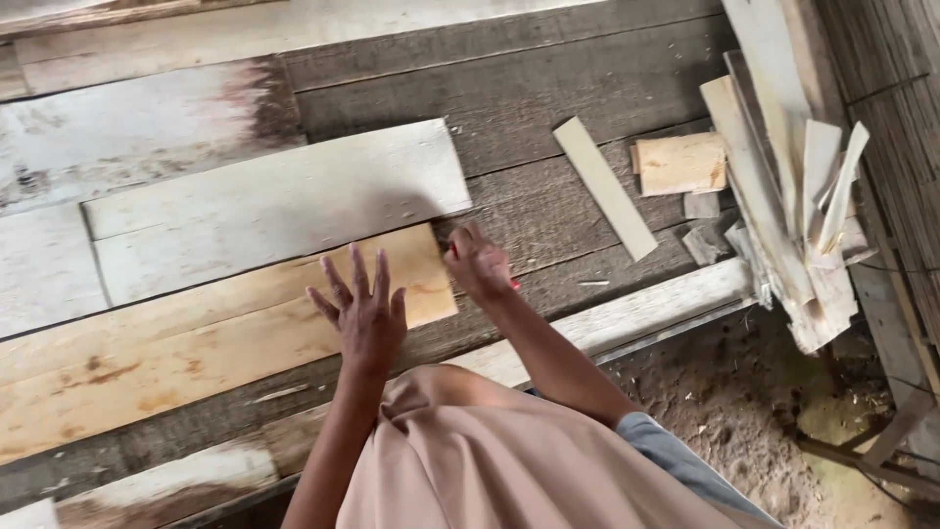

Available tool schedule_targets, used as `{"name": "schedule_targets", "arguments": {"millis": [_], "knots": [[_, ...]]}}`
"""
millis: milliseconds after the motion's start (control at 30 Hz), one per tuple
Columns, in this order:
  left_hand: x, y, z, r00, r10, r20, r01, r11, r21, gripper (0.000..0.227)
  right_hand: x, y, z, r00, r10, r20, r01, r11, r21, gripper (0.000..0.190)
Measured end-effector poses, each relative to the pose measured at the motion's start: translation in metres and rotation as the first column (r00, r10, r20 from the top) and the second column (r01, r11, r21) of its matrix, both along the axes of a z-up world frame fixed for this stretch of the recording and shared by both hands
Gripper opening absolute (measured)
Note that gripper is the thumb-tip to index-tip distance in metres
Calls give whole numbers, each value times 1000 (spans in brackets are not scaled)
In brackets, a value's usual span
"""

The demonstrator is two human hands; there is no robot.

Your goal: Cutting and sorting thin wood veneer sheets using a utility knife and a wooden guide.

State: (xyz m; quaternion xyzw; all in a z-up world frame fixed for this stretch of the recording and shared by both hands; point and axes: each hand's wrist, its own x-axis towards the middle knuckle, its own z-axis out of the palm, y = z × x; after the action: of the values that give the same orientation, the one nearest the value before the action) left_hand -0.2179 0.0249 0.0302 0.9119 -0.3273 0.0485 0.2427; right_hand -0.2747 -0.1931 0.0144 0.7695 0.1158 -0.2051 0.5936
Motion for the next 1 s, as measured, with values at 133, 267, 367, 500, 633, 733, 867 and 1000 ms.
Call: {"name": "schedule_targets", "arguments": {"millis": [133, 267, 367, 500, 633, 733, 867, 1000], "knots": [[-35, -60, 16, 998, 27, 48, -27, 1000, 1, 71, -42, -53, -5, 368, -910, 192, -277, 90, 957, 11], [-87, -143, 14, 1000, 16, -4, -16, 999, -32, 68, -141, -130, 104, 455, -720, -524, 322, -416, 851, 14], [-126, -211, 13, 996, -55, -64, 52, 998, -41, 64, -196, -191, 94, 408, -657, -634, 473, -442, 762, 19], [-165, -295, -21, 979, -197, 46, 198, 980, -31, 54, -223, -256, 57, 294, -919, -262, 243, -194, 951, 53], [-196, -330, -31, 970, -235, -56, 238, 970, 51, 60, -226, -265, 46, 362, -905, -224, 253, -136, 958, 76], [-200, -342, -25, 975, -223, -18, 224, 969, 106, 62, -226, -275, 26, 330, -906, -267, 143, -232, 962, 54], [-188, -359, -19, 963, -270, -17, 268, 946, 180, 64, -229, -303, 41, 278, -907, -317, 81, -307, 948, 25], [-185, -382, 29, 861, -481, -163, 508, 809, 295, 67, -244, -342, 38, 81, -951, -300, 112, -290, 950, 33]]}}
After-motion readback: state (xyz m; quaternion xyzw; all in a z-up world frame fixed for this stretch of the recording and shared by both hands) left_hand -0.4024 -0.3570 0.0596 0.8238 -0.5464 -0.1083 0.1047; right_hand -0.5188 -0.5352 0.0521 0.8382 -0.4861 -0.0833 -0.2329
